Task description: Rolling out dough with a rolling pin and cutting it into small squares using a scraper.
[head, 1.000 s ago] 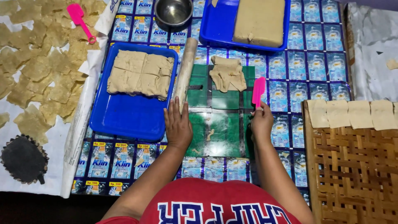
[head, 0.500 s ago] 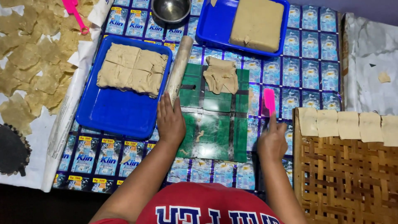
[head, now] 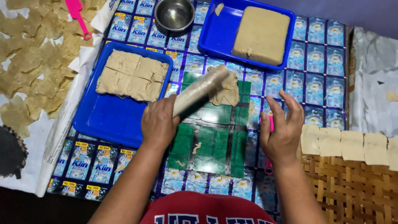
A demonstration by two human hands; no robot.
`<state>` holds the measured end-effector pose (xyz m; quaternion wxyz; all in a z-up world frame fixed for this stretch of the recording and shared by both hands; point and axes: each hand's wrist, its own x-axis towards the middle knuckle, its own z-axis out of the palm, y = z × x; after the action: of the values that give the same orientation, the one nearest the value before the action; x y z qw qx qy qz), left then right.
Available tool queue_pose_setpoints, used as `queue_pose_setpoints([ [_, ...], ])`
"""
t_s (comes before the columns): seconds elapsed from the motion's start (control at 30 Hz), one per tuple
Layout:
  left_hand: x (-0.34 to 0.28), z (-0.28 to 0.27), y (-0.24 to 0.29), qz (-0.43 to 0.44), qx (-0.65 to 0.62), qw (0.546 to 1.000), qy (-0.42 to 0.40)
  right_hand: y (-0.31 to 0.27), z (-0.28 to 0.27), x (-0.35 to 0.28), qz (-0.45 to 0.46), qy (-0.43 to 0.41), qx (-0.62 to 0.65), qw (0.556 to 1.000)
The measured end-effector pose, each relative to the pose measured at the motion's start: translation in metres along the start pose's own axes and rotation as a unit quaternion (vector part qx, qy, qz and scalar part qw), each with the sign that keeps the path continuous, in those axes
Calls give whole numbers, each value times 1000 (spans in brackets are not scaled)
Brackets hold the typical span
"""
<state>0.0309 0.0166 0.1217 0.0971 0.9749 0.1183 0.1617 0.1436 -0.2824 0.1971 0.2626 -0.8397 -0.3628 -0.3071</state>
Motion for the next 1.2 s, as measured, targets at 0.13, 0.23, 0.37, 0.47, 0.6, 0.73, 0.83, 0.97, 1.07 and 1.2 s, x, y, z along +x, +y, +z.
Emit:
queue_pose_setpoints([
  [0.13,35,-3,8,98,-90,991,-32,43,61,28,-105,-103,-54,988],
  [0.23,85,27,17,161,-106,978,-83,112,124,22,-172,-112,-127,970],
  [0.37,146,75,17,184,-90,971,-120,162,168,26,-126,-106,-168,972],
  [0.47,167,103,17,146,-116,979,-89,175,190,20,-97,-101,-181,974],
  [0.6,172,135,10,43,-95,994,-37,177,208,-1,-62,-110,-197,972],
  [0.73,170,133,13,35,-78,995,-60,167,204,-15,-3,-145,-160,976],
  [0.83,168,135,11,41,-61,995,-74,158,198,-19,5,-147,-157,977],
  [0.97,161,138,10,51,-52,995,-62,149,195,-27,7,-148,-155,977],
  [1.07,156,141,8,63,-45,996,-52,144,191,-31,-2,-139,-164,977],
  [1.2,146,132,13,71,-64,995,-8,131,179,-36,-11,-117,-160,980],
])
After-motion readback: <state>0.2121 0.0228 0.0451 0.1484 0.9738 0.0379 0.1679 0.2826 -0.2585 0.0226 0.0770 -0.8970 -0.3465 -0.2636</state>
